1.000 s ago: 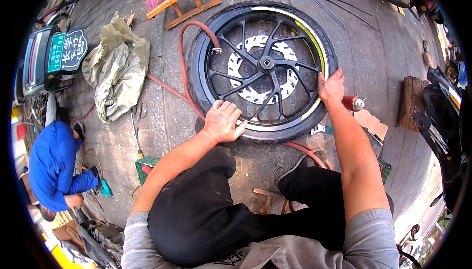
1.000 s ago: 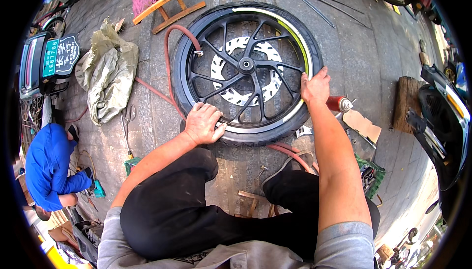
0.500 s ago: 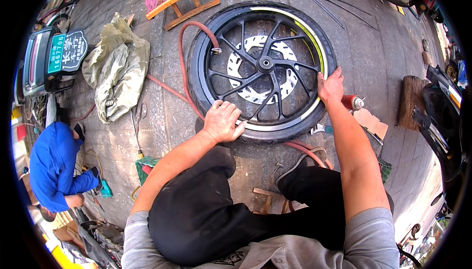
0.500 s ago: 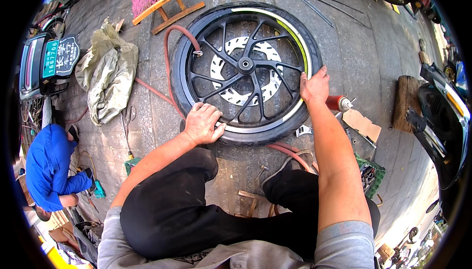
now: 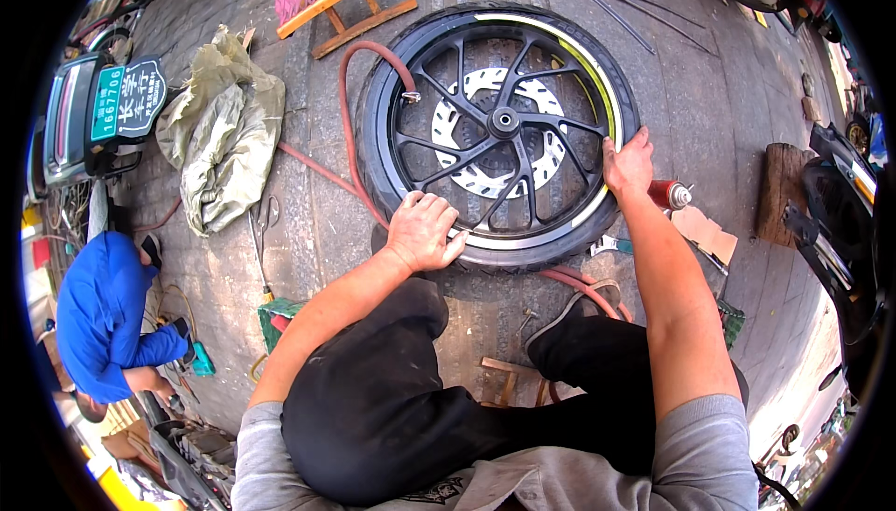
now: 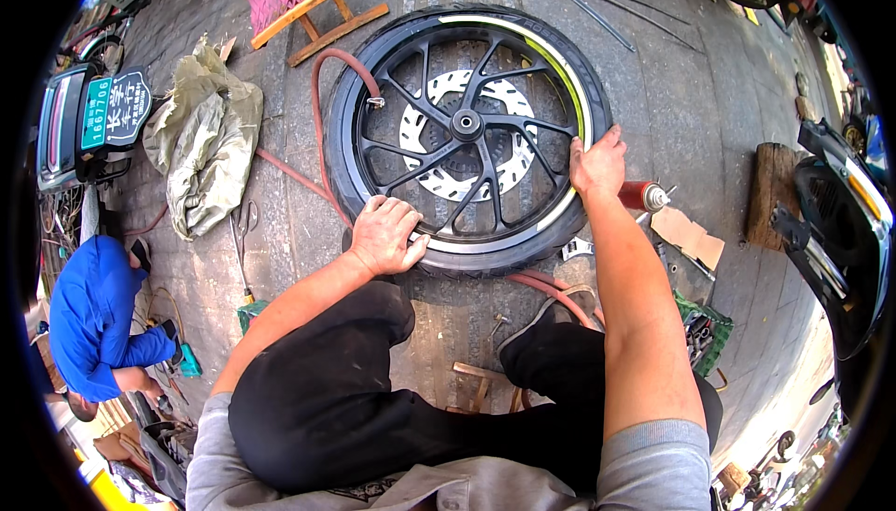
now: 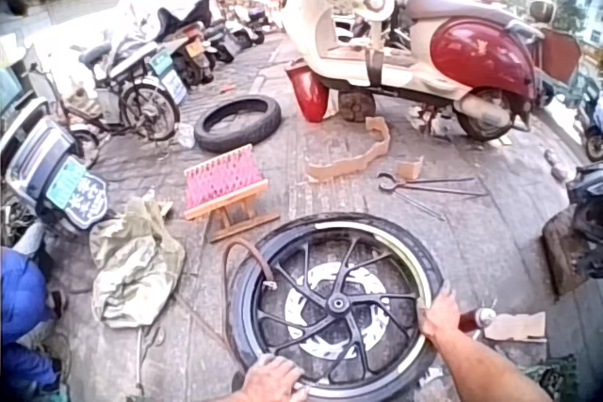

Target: The person uses a pry bar and hands to remove a tire from a rim, then installs a new valve stem and handles small parts for the wheel assembly.

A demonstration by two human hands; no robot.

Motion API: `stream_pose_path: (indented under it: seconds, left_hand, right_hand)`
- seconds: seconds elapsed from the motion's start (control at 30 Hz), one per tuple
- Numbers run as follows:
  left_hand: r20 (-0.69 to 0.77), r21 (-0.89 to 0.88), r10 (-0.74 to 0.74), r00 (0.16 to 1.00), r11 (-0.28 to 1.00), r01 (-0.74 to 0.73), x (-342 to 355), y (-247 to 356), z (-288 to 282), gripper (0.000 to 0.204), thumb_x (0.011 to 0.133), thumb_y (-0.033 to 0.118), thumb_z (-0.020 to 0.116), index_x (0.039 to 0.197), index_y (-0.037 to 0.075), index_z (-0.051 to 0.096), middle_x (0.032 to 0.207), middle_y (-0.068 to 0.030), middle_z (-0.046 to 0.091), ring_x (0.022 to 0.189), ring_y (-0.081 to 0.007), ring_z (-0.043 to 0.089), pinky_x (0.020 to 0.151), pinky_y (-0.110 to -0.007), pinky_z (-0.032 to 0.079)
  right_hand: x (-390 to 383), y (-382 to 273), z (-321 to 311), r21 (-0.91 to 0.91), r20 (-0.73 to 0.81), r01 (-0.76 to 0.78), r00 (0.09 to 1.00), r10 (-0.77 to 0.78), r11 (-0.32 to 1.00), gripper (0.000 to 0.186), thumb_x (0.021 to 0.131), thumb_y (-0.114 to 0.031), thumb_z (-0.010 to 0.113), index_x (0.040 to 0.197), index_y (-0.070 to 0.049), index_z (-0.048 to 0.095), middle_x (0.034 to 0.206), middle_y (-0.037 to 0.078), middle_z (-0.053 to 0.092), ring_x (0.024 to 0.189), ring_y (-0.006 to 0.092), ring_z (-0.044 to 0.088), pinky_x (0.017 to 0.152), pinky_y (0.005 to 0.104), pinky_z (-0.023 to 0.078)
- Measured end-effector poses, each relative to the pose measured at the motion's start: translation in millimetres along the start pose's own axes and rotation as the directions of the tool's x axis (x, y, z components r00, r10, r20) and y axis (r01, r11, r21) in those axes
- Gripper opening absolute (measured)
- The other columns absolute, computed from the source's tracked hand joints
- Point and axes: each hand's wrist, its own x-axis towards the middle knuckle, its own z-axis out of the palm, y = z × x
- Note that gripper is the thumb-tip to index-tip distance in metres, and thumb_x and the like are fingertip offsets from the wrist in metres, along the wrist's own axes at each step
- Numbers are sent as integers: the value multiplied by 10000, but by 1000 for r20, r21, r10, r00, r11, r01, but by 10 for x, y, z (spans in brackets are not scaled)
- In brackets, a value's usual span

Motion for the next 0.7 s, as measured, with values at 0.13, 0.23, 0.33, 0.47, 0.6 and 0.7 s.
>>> stream_pose_path:
  seconds: [0.13,0.23,0.33,0.47,0.6,0.7]
  left_hand:
    - [-1,6,3,1000,1000,-3,4,1,-6,345,843,363,783,1025,74,735,1004,-86,698,1004,-286,686,975,-481,492]
    - [18,-3,-5,1000,1000,5,1,-5,-8,346,843,365,783,1026,76,733,1002,-84,695,1002,-286,684,978,-485,492]
    - [9,-2,-4,1000,1000,4,-3,0,-8,347,842,367,784,1025,77,731,1001,-84,692,1002,-286,683,982,-489,492]
    - [14,2,-4,1000,1000,4,-2,-1,-11,353,840,369,785,1028,75,731,1009,-87,697,1009,-288,684,985,-492,491]
    - [9,0,-3,1000,1000,3,5,1,-17,356,838,366,786,1030,72,732,1018,-91,702,1014,-289,685,985,-493,492]
    - [9,-7,-5,1000,1000,5,2,-2,-16,356,836,364,787,1031,71,732,1020,-92,703,1013,-290,686,983,-493,492]
  right_hand:
    - [9,23,31,-5,-14,14,1000,-14,1000,950,994,-466,723,1664,31,267,1505,363,518,1309,511,637,1134,522,527]
    - [9,14,28,-11,-7,10,1000,-10,1000,951,993,-469,723,1661,32,269,1499,362,522,1295,511,646,1122,525,535]
    - [11,11,32,-17,-10,5,1000,-5,1000,951,992,-472,723,1660,31,272,1494,361,525,1284,510,653,1111,528,541]
    - [12,7,33,-20,-6,-1,1000,1,1000,949,992,-475,721,1661,28,274,1495,360,524,1284,510,653,1109,528,541]
    - [13,22,36,-14,-16,10,1000,-10,1000,945,993,-476,717,1661,29,277,1493,359,527,1287,510,651,1112,526,539]
    - [11,21,36,-24,-22,15,1000,-15,1000,946,993,-476,716,1662,30,277,1492,359,528,1288,511,650,1114,525,538]
